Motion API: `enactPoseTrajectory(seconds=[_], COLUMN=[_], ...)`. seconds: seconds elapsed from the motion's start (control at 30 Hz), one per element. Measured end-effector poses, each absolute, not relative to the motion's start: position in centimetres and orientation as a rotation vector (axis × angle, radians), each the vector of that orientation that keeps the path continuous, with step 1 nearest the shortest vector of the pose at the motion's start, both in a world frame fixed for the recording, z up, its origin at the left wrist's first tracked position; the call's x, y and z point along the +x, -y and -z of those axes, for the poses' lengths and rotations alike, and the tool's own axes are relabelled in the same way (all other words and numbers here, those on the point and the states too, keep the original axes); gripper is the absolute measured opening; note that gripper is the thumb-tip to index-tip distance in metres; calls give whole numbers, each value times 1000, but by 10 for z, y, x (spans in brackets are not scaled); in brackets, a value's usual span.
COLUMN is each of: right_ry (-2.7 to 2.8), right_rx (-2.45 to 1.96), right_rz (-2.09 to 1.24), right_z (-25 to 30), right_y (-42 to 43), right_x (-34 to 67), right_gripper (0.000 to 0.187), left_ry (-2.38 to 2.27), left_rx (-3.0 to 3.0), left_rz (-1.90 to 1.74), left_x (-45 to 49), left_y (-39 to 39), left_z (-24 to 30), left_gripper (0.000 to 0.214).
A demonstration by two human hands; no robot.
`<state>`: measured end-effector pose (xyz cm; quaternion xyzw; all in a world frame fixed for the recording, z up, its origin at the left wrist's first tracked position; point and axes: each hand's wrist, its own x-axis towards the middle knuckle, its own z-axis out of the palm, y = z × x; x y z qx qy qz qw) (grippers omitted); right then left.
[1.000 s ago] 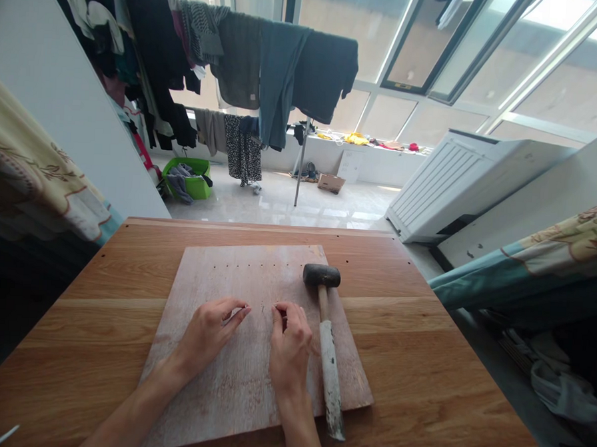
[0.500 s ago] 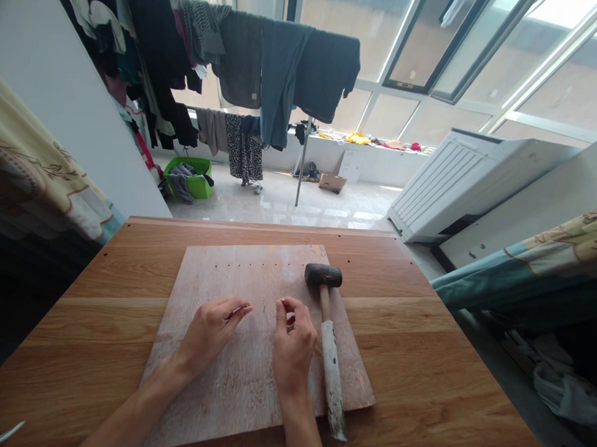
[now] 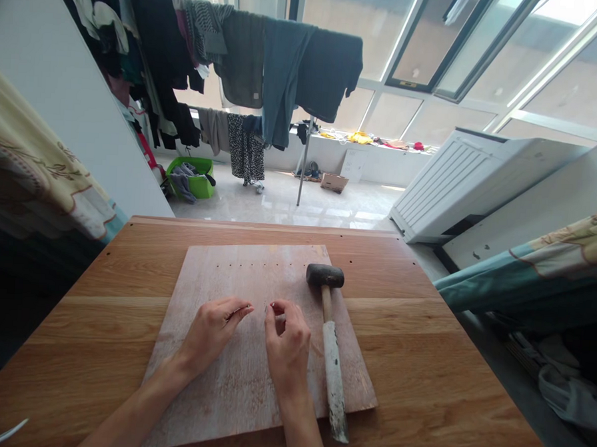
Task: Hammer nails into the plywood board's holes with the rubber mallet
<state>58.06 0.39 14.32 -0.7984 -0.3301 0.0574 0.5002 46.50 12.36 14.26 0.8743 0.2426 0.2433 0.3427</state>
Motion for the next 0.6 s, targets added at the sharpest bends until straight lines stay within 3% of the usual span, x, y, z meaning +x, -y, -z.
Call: enactPoseTrajectory(seconds=[0.6], right_ry=[867], right_rx=[-1931], right_rz=[-147], right_z=[-138], right_y=[-3], right_x=[581], right_gripper=[16], left_ry=[-665], left_rx=[2068], left_rz=[-741], left_x=[467], left_y=[-122], left_z=[-150], left_gripper=[36])
